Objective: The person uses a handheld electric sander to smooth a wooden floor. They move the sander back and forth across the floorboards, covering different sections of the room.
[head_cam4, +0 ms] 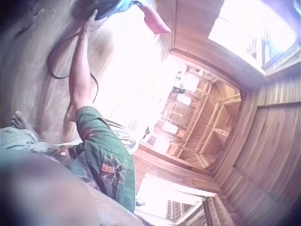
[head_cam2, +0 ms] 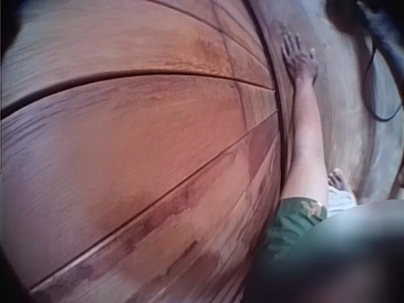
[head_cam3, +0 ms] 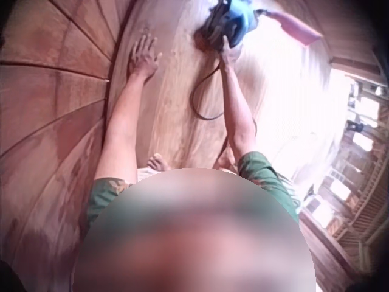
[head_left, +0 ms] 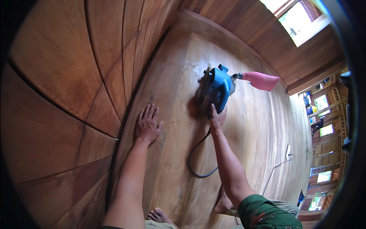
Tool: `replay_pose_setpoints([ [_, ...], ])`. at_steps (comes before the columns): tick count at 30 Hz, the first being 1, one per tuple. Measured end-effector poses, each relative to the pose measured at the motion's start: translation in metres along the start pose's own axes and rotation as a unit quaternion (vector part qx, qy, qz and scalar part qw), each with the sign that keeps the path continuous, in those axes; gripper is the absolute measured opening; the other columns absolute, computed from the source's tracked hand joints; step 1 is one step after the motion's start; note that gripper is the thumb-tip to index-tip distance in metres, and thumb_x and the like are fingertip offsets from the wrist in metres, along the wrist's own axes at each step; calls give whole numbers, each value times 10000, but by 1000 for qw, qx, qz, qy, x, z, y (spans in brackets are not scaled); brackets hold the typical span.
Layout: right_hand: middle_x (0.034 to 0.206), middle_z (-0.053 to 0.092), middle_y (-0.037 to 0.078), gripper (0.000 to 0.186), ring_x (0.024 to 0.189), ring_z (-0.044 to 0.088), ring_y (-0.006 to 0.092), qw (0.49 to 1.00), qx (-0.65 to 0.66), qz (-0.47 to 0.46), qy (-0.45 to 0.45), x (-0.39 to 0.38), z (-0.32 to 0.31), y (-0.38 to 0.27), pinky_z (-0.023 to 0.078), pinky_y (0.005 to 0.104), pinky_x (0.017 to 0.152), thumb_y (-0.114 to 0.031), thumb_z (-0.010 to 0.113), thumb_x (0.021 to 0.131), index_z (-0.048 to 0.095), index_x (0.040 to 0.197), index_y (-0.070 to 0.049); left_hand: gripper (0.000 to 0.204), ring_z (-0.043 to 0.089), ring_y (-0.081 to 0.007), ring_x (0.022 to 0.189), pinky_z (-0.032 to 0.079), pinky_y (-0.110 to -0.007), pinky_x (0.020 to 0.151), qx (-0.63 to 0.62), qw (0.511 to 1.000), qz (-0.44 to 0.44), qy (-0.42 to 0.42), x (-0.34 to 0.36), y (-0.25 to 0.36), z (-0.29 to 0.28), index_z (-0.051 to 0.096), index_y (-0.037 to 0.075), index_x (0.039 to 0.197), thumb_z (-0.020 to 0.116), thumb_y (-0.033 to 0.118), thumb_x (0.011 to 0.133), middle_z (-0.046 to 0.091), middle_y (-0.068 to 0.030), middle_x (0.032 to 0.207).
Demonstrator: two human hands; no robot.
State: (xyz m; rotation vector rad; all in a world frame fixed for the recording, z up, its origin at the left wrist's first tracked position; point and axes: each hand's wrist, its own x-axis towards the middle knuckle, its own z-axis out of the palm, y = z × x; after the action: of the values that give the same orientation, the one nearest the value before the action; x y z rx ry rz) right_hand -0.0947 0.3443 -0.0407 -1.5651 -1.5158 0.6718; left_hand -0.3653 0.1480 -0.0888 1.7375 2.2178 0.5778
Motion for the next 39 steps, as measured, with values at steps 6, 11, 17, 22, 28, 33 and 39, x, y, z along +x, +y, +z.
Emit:
replay_pose_setpoints([
  [6,1059,678,147,447,935,660,261,998,8,51,-18,-49,-29,-2,528,404,856,-258,800,959,583,1259,-7,716,271,-301,1600,188,-469,1315,-6,1000,4,-16,3,1,-2,418,67,1609,619,385,1000,330,-165,1710],
  [11,1077,682,177,475,996,664,311,999,4,35,-3,-87,-46,-5,520,419,910,-270,801,959,577,1282,-4,708,275,-319,1597,189,-482,1313,3,999,7,-33,7,-1,-3,424,57,1602,623,371,1000,337,-174,1704],
  [17,1106,687,195,505,1053,673,332,999,-5,34,-6,-121,-65,-24,514,422,958,-272,792,966,554,1325,-10,666,319,-326,1574,228,-488,1300,-4,999,4,-40,12,-4,-4,460,44,1572,639,313,989,390,-174,1673],
  [22,1084,688,182,471,1019,673,302,999,-2,43,-22,-149,-81,-41,517,409,939,-264,781,979,553,1305,-12,635,329,-318,1568,246,-490,1292,-5,998,13,-61,19,-5,-7,474,46,1560,629,297,998,395,-166,1672],
  [28,1102,686,175,493,1041,667,297,997,-11,65,-38,-195,-93,-52,511,413,954,-293,787,980,554,1308,-7,589,369,-338,1546,283,-486,1274,-31,998,5,-46,24,-9,-1,498,34,1539,617,247,1003,434,-171,1646],
  [33,838,670,74,337,754,660,187,983,28,147,-109,-180,-111,-65,522,343,696,-313,786,978,643,1063,-20,545,400,-363,1523,308,-482,1263,-36,999,-9,-20,34,-4,-5,513,8,1513,585,201,1009,460,-206,1618],
  [39,662,577,-9,324,567,555,105,953,115,209,-185,-150,-96,-79,437,289,538,-333,801,946,638,856,-68,517,405,-369,1517,322,-470,1259,-23,999,9,-31,17,4,-13,534,1,1483,593,175,1000,467,-213,1607],
])
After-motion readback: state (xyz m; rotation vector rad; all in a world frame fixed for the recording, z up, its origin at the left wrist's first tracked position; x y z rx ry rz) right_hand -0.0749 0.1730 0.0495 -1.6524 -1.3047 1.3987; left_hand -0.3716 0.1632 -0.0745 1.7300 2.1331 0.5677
